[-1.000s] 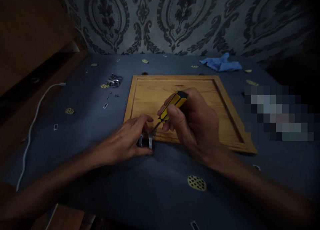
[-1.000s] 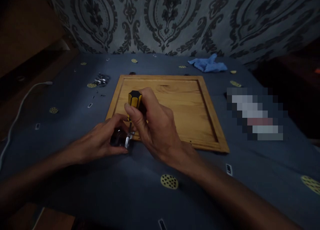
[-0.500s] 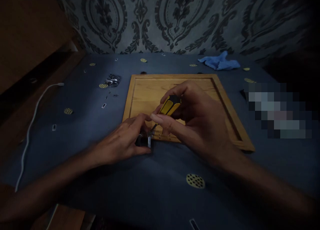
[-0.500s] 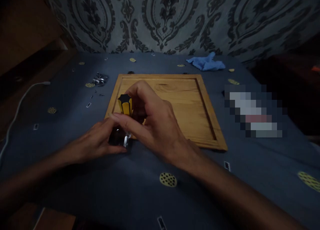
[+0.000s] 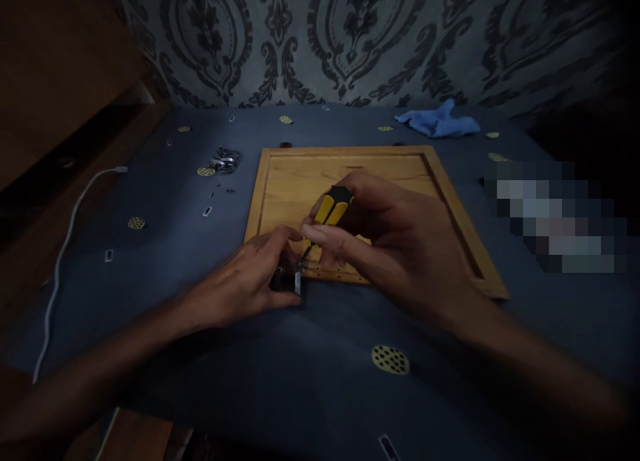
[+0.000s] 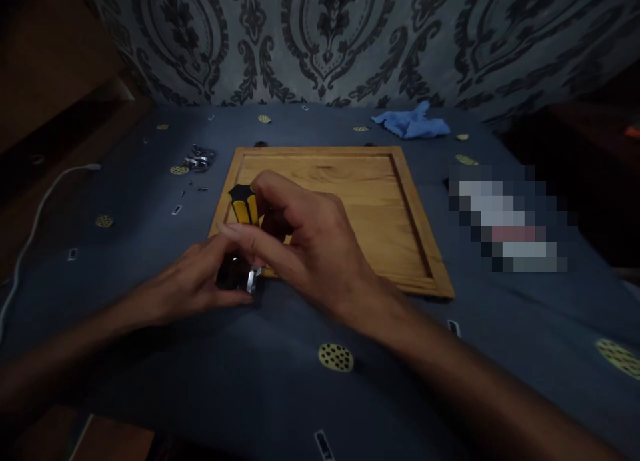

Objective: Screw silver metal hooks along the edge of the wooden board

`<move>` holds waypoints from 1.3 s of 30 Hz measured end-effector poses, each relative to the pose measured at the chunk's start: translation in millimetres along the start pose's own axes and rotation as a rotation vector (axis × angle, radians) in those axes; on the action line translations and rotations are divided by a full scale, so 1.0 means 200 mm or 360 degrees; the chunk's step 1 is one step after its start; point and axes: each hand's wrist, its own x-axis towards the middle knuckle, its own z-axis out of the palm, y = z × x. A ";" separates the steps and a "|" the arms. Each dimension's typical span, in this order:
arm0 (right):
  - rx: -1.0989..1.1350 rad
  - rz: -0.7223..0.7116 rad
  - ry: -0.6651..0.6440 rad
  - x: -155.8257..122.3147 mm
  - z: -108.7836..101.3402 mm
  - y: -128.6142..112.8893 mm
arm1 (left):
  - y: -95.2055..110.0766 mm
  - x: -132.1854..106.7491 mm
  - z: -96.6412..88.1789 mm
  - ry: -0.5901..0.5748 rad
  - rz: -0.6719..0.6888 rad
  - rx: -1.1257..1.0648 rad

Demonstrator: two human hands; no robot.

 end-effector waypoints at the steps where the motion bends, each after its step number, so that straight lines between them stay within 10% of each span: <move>1: -0.0012 0.0000 0.0056 -0.01 0.01 0.00 | 0.00 0.00 0.00 -0.0003 0.0000 -0.0001; 7: 0.0204 -0.0022 0.0379 0.00 0.03 -0.03 | 0.00 0.00 0.00 -0.0034 -0.0051 0.0021; 39: 0.0202 -0.0077 0.0308 0.00 0.03 -0.01 | -0.03 0.00 0.01 -0.0010 0.0023 -0.0003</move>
